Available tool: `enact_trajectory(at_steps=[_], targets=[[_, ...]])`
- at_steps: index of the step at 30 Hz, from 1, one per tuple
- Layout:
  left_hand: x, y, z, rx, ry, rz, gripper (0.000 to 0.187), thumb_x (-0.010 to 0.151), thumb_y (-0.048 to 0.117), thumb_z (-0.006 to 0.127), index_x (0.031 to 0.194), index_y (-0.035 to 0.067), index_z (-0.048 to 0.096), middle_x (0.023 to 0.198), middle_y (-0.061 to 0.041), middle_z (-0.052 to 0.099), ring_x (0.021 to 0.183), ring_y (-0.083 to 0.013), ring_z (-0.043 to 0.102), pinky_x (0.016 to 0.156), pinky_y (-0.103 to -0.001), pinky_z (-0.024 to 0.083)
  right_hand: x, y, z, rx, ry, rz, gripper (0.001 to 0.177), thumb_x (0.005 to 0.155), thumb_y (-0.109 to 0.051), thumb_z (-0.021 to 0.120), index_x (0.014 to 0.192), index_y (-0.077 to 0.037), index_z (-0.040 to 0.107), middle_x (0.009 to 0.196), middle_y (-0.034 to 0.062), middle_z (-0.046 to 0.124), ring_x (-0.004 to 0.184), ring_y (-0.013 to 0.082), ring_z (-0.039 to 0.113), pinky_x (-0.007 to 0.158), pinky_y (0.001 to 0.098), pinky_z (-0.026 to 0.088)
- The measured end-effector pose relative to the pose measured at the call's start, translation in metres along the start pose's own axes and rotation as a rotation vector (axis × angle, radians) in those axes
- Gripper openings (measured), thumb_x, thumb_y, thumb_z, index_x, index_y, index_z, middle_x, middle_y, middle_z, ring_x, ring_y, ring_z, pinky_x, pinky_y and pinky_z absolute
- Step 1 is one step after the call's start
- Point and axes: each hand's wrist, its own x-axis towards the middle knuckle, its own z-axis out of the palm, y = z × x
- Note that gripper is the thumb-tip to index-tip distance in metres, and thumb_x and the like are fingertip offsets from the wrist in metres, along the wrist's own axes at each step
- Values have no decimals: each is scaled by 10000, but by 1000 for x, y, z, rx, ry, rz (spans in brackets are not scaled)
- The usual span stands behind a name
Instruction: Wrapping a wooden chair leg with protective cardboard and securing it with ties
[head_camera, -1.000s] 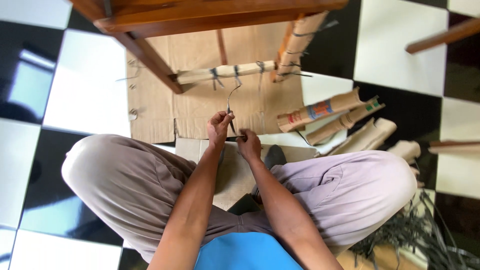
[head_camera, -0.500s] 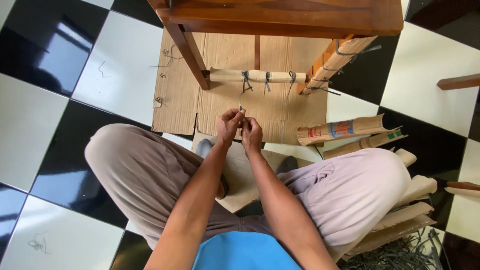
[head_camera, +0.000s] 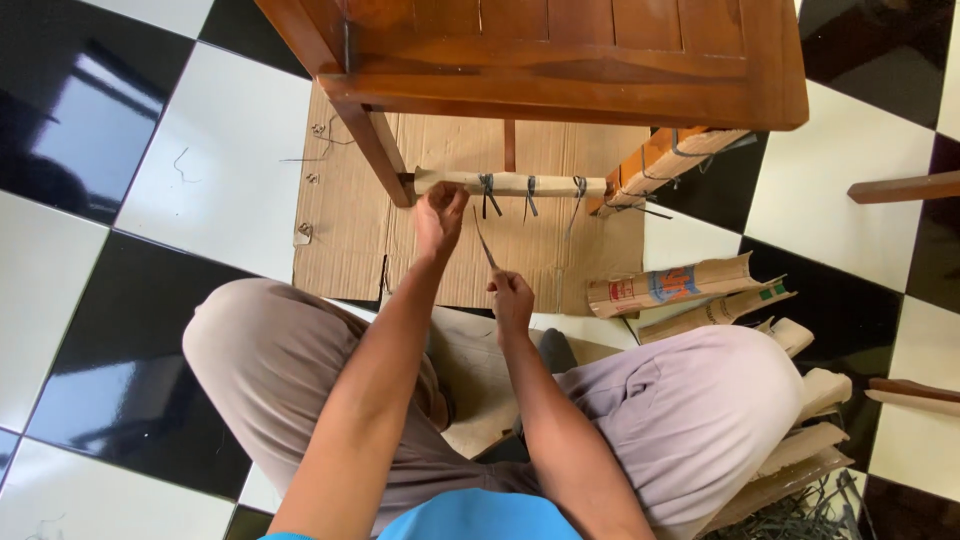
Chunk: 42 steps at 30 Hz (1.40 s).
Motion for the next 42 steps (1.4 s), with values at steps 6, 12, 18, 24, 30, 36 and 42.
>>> enact_trajectory(at_steps=[6, 12, 18, 24, 30, 36, 42], targets=[[50, 2, -22, 431, -66, 426, 197, 935, 91, 626, 1087, 170, 725, 987, -71, 727, 995, -307, 703, 903, -413, 553, 3, 0, 25, 149, -66, 227, 225, 911, -316, 674, 1019, -119, 668, 764, 32, 680, 583, 88, 409, 490, 238, 300], [83, -90, -3, 647, -209, 427, 206, 1035, 241, 506, 1186, 243, 645, 1044, -103, 687, 1114, -314, 686, 1101, -427, 467, 35, -39, 71, 316, -154, 252, 284, 983, -311, 656, 1186, -129, 579, 831, 20, 699, 513, 63, 408, 387, 190, 283], [76, -83, -2, 701, -222, 449, 180, 1067, 268, 449, 1152, 206, 595, 976, -127, 679, 1094, -331, 663, 1060, -430, 498, 47, -92, 108, 276, -222, 235, 272, 1045, -217, 483, 1295, -117, 521, 830, -41, 620, 574, 34, 421, 423, 150, 275], [90, -104, 7, 911, 4, 794, 221, 969, 227, 479, 948, 64, 626, 745, -214, 634, 733, -414, 672, 680, -495, 574, 92, -53, 137, 353, -298, 296, 178, 1017, -202, 562, 1194, -196, 580, 737, -69, 518, 535, 80, 426, 401, 183, 286], [78, -79, 10, 929, 151, 666, 436, 1001, 325, 496, 753, -6, 635, 548, -209, 576, 461, -399, 641, 444, -474, 526, 94, -65, 131, 477, -377, 383, 124, 1008, -132, 459, 1024, -220, 545, 697, -81, 457, 535, 75, 380, 433, 171, 250], [89, -66, 11, 786, -153, 117, 458, 1042, 472, 444, 945, 121, 722, 730, -180, 699, 808, -422, 761, 751, -518, 602, 88, -80, 126, 405, -434, 356, 104, 995, -130, 499, 970, -223, 538, 700, -109, 374, 555, 45, 420, 444, 164, 271], [83, -56, 1, 547, -140, 82, 165, 983, 367, 622, 1033, 245, 721, 912, -92, 750, 1062, -323, 697, 1010, -442, 505, 44, -120, 118, 302, -411, 299, 109, 1027, -167, 462, 1042, -207, 562, 749, -78, 345, 588, 50, 436, 441, 150, 278]])
